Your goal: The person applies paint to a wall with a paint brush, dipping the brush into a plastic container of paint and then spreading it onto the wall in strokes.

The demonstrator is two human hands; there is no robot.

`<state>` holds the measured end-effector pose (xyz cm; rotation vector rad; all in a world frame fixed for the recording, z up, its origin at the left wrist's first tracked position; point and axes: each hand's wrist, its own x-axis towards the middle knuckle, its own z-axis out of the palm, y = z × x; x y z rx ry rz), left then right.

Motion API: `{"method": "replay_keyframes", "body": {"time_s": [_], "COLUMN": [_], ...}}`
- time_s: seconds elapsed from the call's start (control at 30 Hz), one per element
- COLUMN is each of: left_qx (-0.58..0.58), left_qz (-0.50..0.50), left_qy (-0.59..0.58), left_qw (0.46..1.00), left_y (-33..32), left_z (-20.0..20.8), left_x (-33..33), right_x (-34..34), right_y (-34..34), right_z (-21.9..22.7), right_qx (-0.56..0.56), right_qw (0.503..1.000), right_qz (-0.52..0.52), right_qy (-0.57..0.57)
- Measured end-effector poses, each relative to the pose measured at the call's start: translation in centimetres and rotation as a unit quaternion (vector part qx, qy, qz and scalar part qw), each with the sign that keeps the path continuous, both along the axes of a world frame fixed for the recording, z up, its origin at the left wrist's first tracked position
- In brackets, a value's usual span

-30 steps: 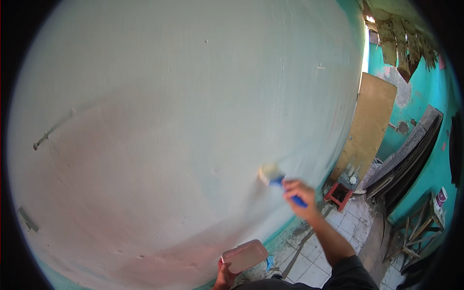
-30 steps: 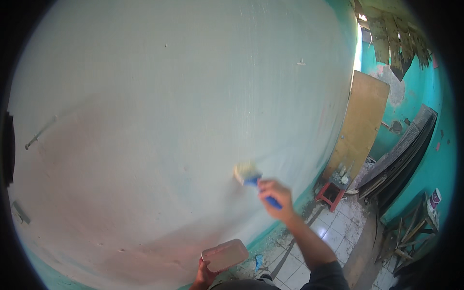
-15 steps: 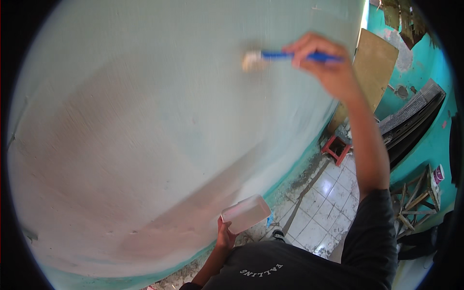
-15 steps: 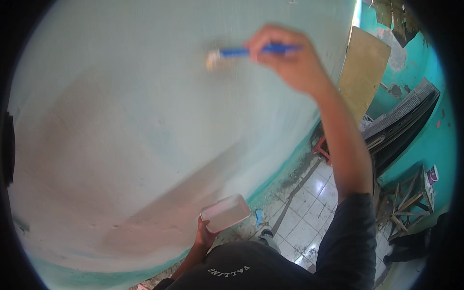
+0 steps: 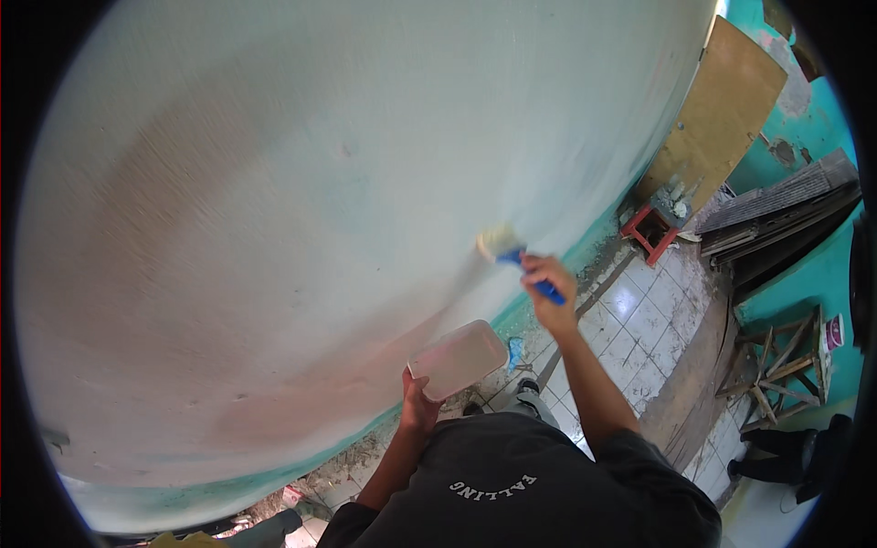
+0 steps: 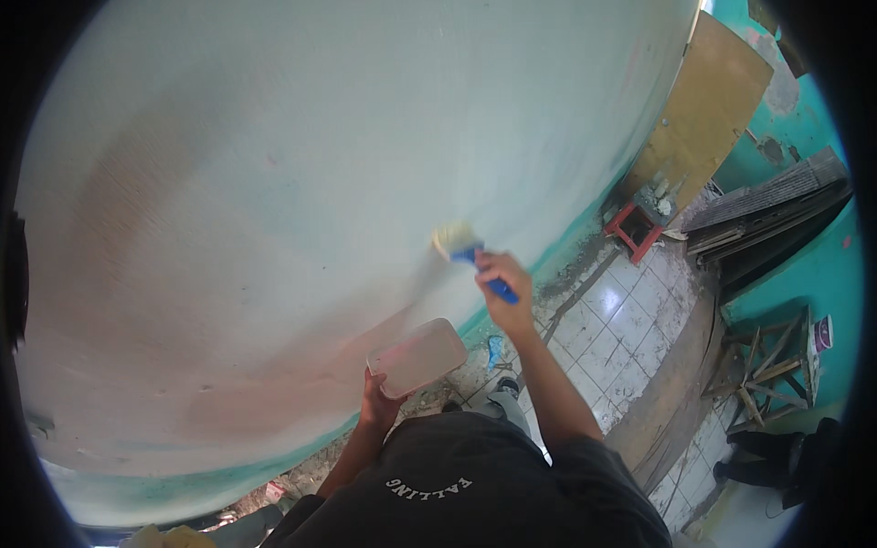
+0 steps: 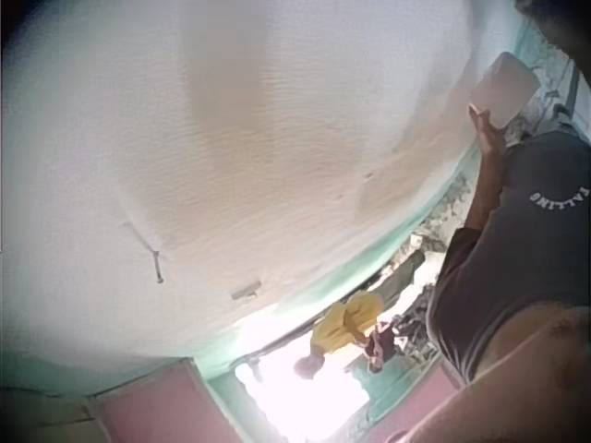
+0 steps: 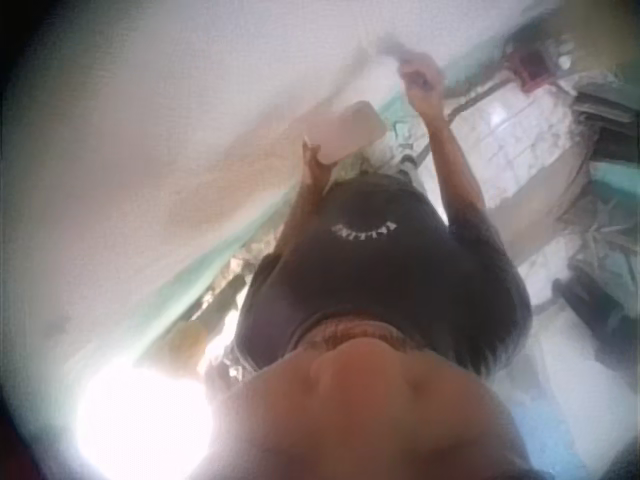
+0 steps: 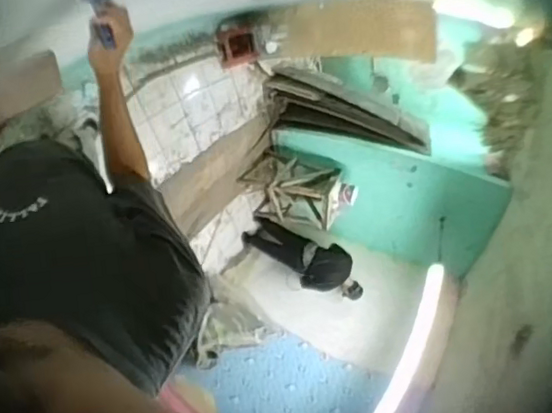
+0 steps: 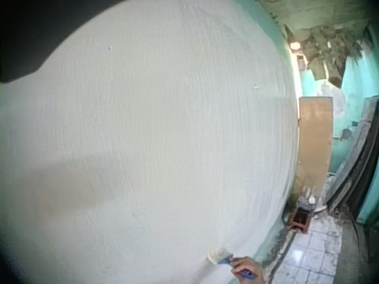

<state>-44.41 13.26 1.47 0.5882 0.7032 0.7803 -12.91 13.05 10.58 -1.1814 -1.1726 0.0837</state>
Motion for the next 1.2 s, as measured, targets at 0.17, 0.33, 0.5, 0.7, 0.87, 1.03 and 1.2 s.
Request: {"method": "replay_keyframes", "body": {"time_s": [0.17,0.33,0.5,0.7,0.87,1.03,1.2], "left_qx": [-0.011,0.013,0.014,0.001,-0.024,-0.034,-0.002], "left_qz": [-0.012,-0.002,0.013,0.034,0.013,-0.002,-0.003], "left_qy": [0.030,0.005,0.001,0.028,0.012,0.034,0.052], "left_qw": [0.999,1.000,1.000,0.999,1.000,0.999,0.999], "left_y": [-0.3,-0.6,-0.8,-0.4,-0.1,-0.7,-0.5], "left_z": [0.2,-0.6,-0.9,-0.6,-0.2,0.2,-0.9], "left_x": [-0.4,-0.4,-0.8,-0.4,-0.3,0.2,0.3], "right_x": [0.4,3.8,4.0,2.9,1.0,1.8,3.0], "right_y": [0.3,2.1,1.8,2.0,1.2,1.8,3.6], "right_z": [-6.4,9.3,21.0,11.5,-4.8,-15.2,-9.4], "right_qx": [-0.098,-0.075,0.155,0.119,0.007,-0.132,-0.120], "right_qw": [0.990,0.977,0.968,0.990,0.998,0.982,0.986], "right_qz": [0.095,0.148,0.057,0.019,0.014,0.069,0.085], "right_qy": [-0.019,-0.131,-0.189,-0.077,0.068,0.112,0.082]}}
